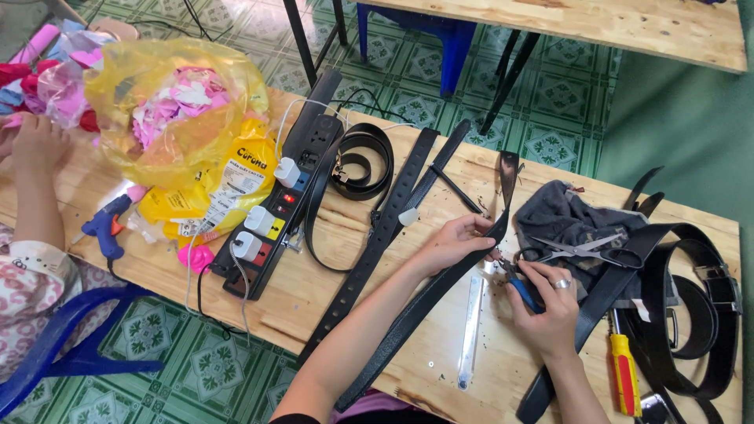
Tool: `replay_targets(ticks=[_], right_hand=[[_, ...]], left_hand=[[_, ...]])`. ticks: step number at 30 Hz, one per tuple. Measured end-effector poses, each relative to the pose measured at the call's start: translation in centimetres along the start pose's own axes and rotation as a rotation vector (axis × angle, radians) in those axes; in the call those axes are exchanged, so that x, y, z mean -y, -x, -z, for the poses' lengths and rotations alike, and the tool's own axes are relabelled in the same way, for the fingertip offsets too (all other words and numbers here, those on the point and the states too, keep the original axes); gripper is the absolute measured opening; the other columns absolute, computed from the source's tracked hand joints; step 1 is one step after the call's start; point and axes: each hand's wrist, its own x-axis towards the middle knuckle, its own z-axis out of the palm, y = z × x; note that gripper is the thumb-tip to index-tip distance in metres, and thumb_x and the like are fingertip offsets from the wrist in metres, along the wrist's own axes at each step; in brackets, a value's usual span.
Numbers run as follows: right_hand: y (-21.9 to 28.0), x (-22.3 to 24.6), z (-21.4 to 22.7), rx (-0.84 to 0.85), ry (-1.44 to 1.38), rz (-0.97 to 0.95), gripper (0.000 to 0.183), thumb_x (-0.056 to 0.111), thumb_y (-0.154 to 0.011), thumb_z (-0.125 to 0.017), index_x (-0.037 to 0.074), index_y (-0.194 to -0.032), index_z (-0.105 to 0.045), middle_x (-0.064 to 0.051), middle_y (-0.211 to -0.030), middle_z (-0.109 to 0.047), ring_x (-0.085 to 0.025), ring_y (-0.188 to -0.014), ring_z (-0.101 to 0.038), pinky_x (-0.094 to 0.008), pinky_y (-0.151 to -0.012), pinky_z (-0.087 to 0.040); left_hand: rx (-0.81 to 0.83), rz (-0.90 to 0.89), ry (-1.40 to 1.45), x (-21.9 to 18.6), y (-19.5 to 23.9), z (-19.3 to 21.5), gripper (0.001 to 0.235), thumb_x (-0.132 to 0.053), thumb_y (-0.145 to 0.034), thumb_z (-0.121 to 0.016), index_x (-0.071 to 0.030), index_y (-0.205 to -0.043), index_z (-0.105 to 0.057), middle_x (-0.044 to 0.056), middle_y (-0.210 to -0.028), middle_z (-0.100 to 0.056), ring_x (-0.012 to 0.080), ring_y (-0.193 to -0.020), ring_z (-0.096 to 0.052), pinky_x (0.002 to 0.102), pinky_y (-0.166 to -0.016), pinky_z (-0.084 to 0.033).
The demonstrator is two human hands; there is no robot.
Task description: Trimming and finishing leather belts using scissors and pliers at a workbench
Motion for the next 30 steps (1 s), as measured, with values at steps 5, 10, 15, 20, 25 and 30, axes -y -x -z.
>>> replay_targets(ticks=[5, 10, 15, 20, 25, 30], right_hand=[[-0.3, 0.2, 0.1, 0.008, -0.01, 0.012, 0.027, 0.01, -0.071, -0.06, 0.001, -0.096, -0.057, -0.01, -0.09, -0.053, -0.024, -0.081, -0.049, -0.032, -0.076, -0.037], [-0.3, 0.0, 0.1, 0.021, 0.004, -0.01, 0.027, 0.011, -0.07, -0.06, 0.003, -0.096, -0.057, -0.008, -0.091, -0.054, -0.023, -0.082, -0.049, -0.032, -0.077, -0.035], [-0.2, 0.1, 0.1, 0.021, -0.001, 0.004, 0.028, 0.01, -0.07, -0.06, 0.003, -0.096, -0.057, -0.008, -0.091, -0.054, -0.023, -0.082, -0.049, -0.032, -0.077, -0.036], [-0.2, -0.1, 0.1, 0.024, 0.006, 0.004, 0.028, 0.011, -0.071, -0.06, 0.003, -0.097, -0.057, -0.008, -0.091, -0.054, -0.022, -0.082, -0.049, -0.032, -0.077, -0.035], [-0.2, 0.0, 0.1, 0.03, 0.011, 0.005, 0.028, 0.011, -0.071, -0.06, 0.003, -0.097, -0.057, -0.008, -0.091, -0.054, -0.022, -0.083, -0.049, -0.032, -0.076, -0.035], [-0.2, 0.1, 0.1, 0.027, 0.009, -0.002, 0.028, 0.011, -0.071, -0.06, 0.004, -0.097, -0.057, -0.008, -0.092, -0.054, -0.022, -0.083, -0.049, -0.032, -0.076, -0.035]], left_hand=[[0.024, 0.037, 0.01, -1.1, 0.4, -0.2, 0.023, -0.006, -0.073, -0.056, -0.002, -0.095, -0.049, 0.011, -0.088, -0.054, 0.0175, -0.077, -0.056, 0.025, -0.074, -0.046], [0.02, 0.057, 0.021, -1.0, 0.3, -0.4, 0.023, -0.006, -0.073, -0.056, -0.002, -0.095, -0.049, 0.011, -0.088, -0.055, 0.0175, -0.076, -0.057, 0.025, -0.072, -0.047], [0.023, 0.03, 0.054, -0.6, 0.2, -0.3, 0.022, -0.006, -0.074, -0.056, -0.002, -0.093, -0.047, 0.012, -0.083, -0.056, 0.0191, -0.07, -0.059, 0.024, -0.071, -0.047], [0.041, 0.015, 0.109, -0.4, 0.2, -0.3, 0.02, -0.004, -0.074, -0.055, -0.001, -0.091, -0.045, 0.015, -0.08, -0.056, 0.021, -0.068, -0.059, 0.025, -0.067, -0.049], [0.054, 0.005, 0.13, -0.5, 0.3, -0.3, 0.018, -0.003, -0.075, -0.054, -0.001, -0.091, -0.045, 0.016, -0.081, -0.055, 0.0218, -0.069, -0.059, 0.026, -0.066, -0.05], [0.036, 0.043, 0.08, -1.5, 0.7, -0.6, 0.019, -0.004, -0.074, -0.054, -0.001, -0.091, -0.046, 0.015, -0.082, -0.056, 0.022, -0.069, -0.06, 0.025, -0.068, -0.05]])
